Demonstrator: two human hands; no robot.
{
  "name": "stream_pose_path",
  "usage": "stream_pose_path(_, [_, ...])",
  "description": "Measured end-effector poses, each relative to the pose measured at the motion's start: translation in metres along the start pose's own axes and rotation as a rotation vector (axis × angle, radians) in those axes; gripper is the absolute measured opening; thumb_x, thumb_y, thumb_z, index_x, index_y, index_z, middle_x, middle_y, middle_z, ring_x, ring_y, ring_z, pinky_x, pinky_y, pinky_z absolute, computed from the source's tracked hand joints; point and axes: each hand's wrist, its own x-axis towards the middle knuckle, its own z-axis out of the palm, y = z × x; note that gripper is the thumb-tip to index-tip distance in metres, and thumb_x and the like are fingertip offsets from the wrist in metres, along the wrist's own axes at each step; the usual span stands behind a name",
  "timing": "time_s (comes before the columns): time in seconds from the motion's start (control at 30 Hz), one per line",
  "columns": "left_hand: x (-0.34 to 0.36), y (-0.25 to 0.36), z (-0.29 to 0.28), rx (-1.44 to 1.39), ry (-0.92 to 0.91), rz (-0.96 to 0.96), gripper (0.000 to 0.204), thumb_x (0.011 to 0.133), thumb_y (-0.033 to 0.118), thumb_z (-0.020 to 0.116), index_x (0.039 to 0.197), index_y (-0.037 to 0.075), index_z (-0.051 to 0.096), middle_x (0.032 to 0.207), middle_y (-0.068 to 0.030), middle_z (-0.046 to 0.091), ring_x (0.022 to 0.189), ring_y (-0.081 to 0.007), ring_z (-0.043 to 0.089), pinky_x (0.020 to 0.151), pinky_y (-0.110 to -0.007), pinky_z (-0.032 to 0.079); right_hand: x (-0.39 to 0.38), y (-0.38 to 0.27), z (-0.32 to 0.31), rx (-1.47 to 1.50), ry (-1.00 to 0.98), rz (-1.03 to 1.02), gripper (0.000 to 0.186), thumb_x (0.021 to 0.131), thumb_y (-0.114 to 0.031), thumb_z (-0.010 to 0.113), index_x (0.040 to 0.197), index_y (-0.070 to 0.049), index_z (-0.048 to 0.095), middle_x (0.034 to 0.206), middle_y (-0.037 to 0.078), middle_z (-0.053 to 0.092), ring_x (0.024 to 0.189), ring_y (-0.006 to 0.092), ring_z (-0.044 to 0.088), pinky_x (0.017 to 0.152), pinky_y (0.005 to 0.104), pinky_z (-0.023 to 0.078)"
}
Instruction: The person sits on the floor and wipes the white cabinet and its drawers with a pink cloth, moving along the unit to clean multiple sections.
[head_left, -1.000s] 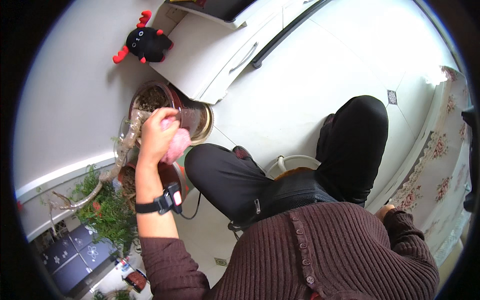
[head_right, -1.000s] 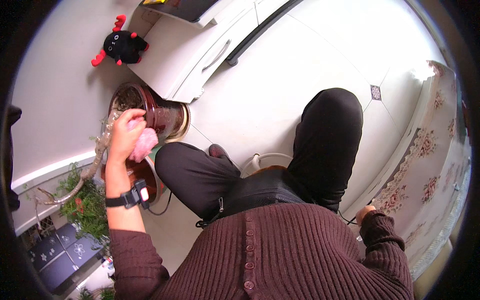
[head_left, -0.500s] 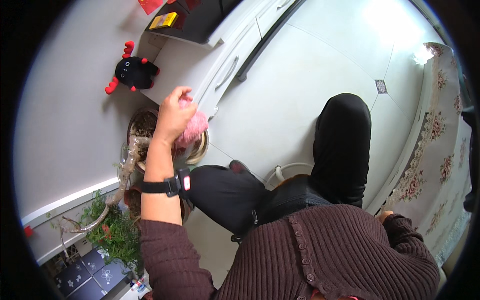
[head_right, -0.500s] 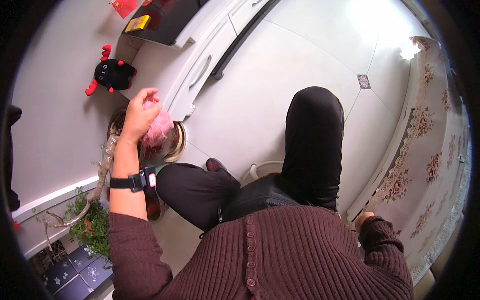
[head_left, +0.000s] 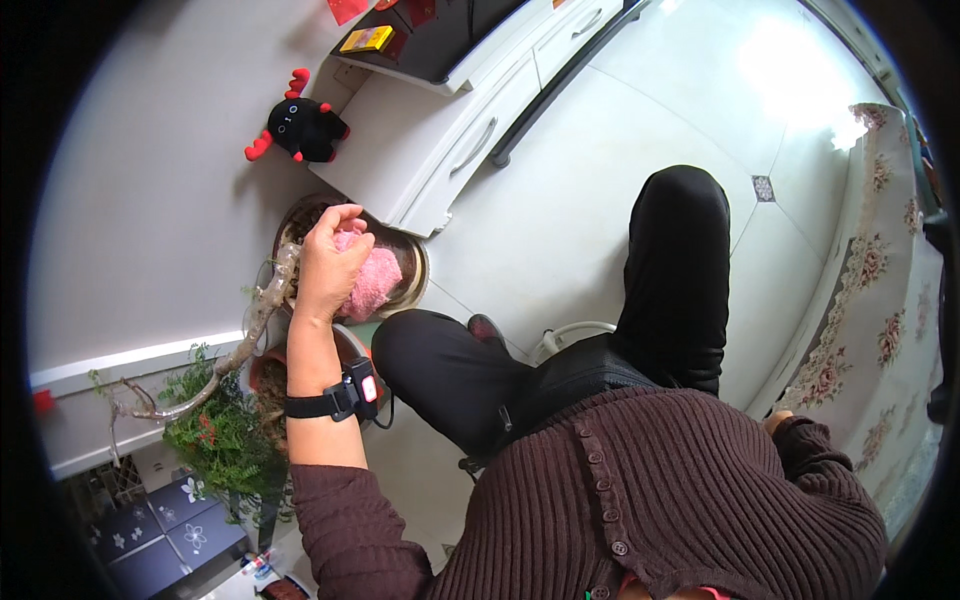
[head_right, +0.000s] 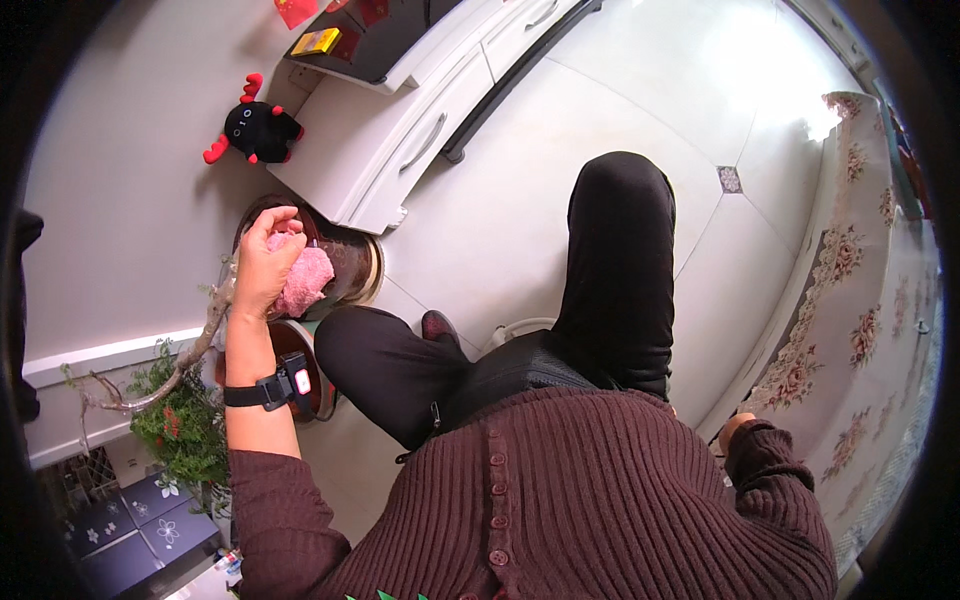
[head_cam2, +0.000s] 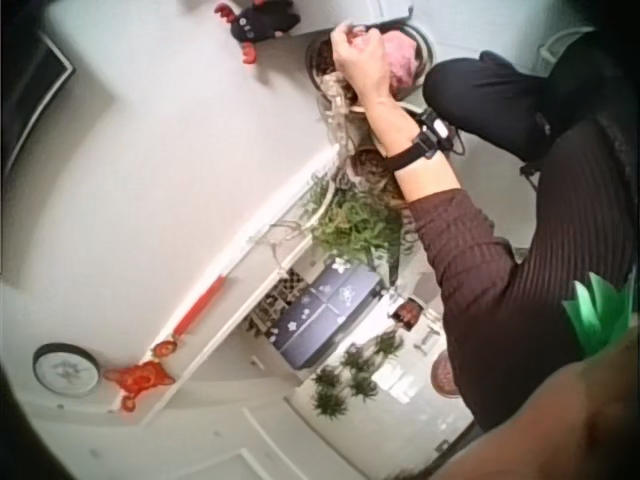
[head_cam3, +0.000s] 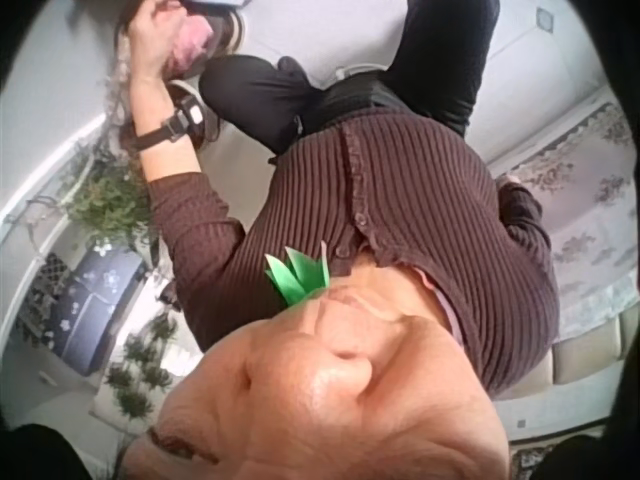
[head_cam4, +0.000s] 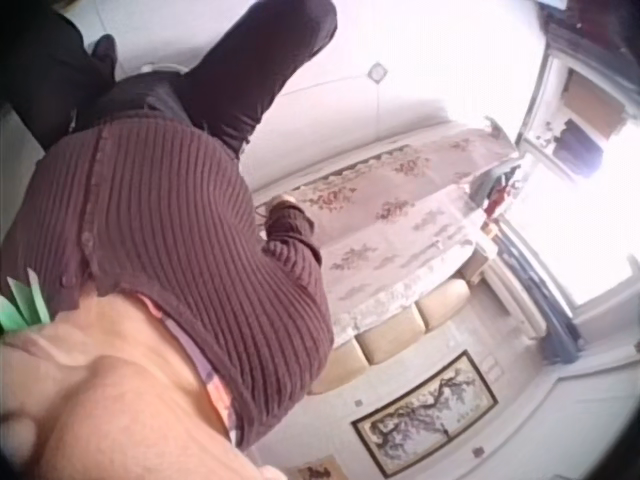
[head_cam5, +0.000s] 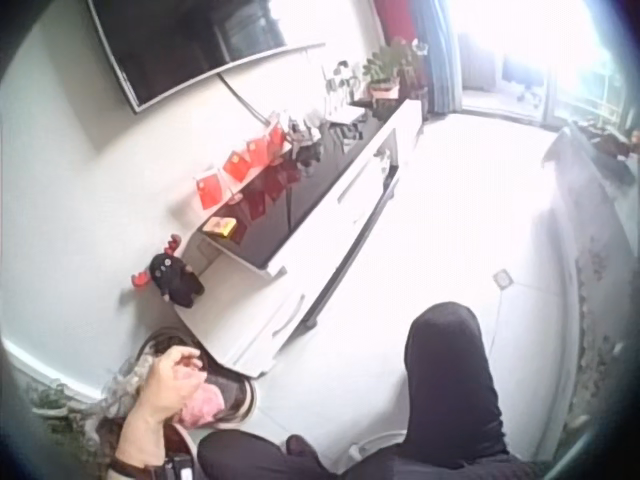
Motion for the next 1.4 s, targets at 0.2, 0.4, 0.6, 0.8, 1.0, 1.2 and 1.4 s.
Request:
stream_pose_path(0.2, [-0.007,0.035,0.006,-0.111,0.005,0.058,0.034,0.082,0.000,0.068,0.116,0.000,0.063,0.099,-0.0049,0.065,0.094,-0.0122,0.059,0.087,-0.027,0.049,-0.010,0.011,0.004,-0.032,0.115,-0.039,0.049,0.089,-0.049,0.054,0.116,-0.012,0.071,0.117,0.012,0.070,0.112,0.0312,0.064,0.086,0.0401,0.051])
stream_pose_path(0.4, [-0.009,0.027,0.009,-0.172,-0.078,0.035,0.034,0.084,-0.003,0.067,0.118,0.001,0.062,0.100,-0.0036,0.063,0.097,-0.0106,0.058,0.089,-0.026,0.048,-0.003,-0.003,-0.005,-0.012,0.009,-0.018,0.048,0.090,-0.048,0.054,0.117,-0.013,0.070,0.118,0.011,0.069,0.113,0.0299,0.064,0.087,0.0400,0.051])
stream_pose_path(0.6, [0.022,0.012,0.035,-0.239,-0.236,-0.057,0.035,0.082,-0.003,0.067,0.117,0.000,0.062,0.098,-0.0034,0.063,0.095,-0.0101,0.058,0.088,-0.026,0.048,-0.020,-0.024,-0.032,0.022,-0.058,-0.008,0.045,0.091,-0.046,0.053,0.118,-0.014,0.071,0.119,0.009,0.069,0.114,0.0282,0.064,0.088,0.0398,0.051])
stream_pose_path(0.8, [0.051,0.004,0.026,-0.318,-0.139,-0.043,0.032,0.083,0.000,0.069,0.114,-0.002,0.062,0.095,-0.0054,0.065,0.091,-0.0118,0.061,0.084,-0.026,0.050,-0.045,-0.006,-0.087,-0.004,-0.107,0.018,0.043,0.092,-0.044,0.052,0.119,-0.016,0.071,0.120,0.008,0.069,0.115,0.0265,0.064,0.089,0.0397,0.051])
stream_pose_path(1.0, [0.089,-0.010,-0.025,-0.485,0.194,-0.001,0.026,0.088,0.004,0.067,0.114,0.000,0.063,0.098,-0.0042,0.064,0.091,-0.0101,0.060,0.083,-0.024,0.050,-0.042,0.031,-0.144,0.110,0.123,0.153,0.030,0.084,-0.034,0.064,0.107,-0.018,0.075,0.108,0.006,0.073,0.101,0.0261,0.069,0.081,0.0385,0.056])
stream_pose_path(1.2, [0.100,-0.029,-0.070,-0.972,0.461,-0.034,0.022,0.090,0.005,0.068,0.110,-0.001,0.063,0.092,-0.0076,0.068,0.080,-0.0123,0.065,0.074,-0.025,0.054,-0.091,0.086,-0.246,0.274,0.540,0.305,0.020,0.079,-0.022,0.065,0.091,-0.012,0.077,0.095,0.013,0.074,0.095,0.0300,0.072,0.078,0.0405,0.058])
stream_pose_path(1.4, [0.074,-0.060,-0.079,-0.983,0.536,-0.075,0.022,0.089,0.006,0.069,0.109,-0.001,0.064,0.092,-0.0081,0.069,0.081,-0.0134,0.066,0.076,-0.026,0.054,-0.140,0.158,-0.338,-0.016,0.941,0.634,0.012,0.079,-0.020,0.066,0.082,-0.013,0.076,0.089,0.011,0.074,0.085,0.0293,0.073,0.069,0.0402,0.058])
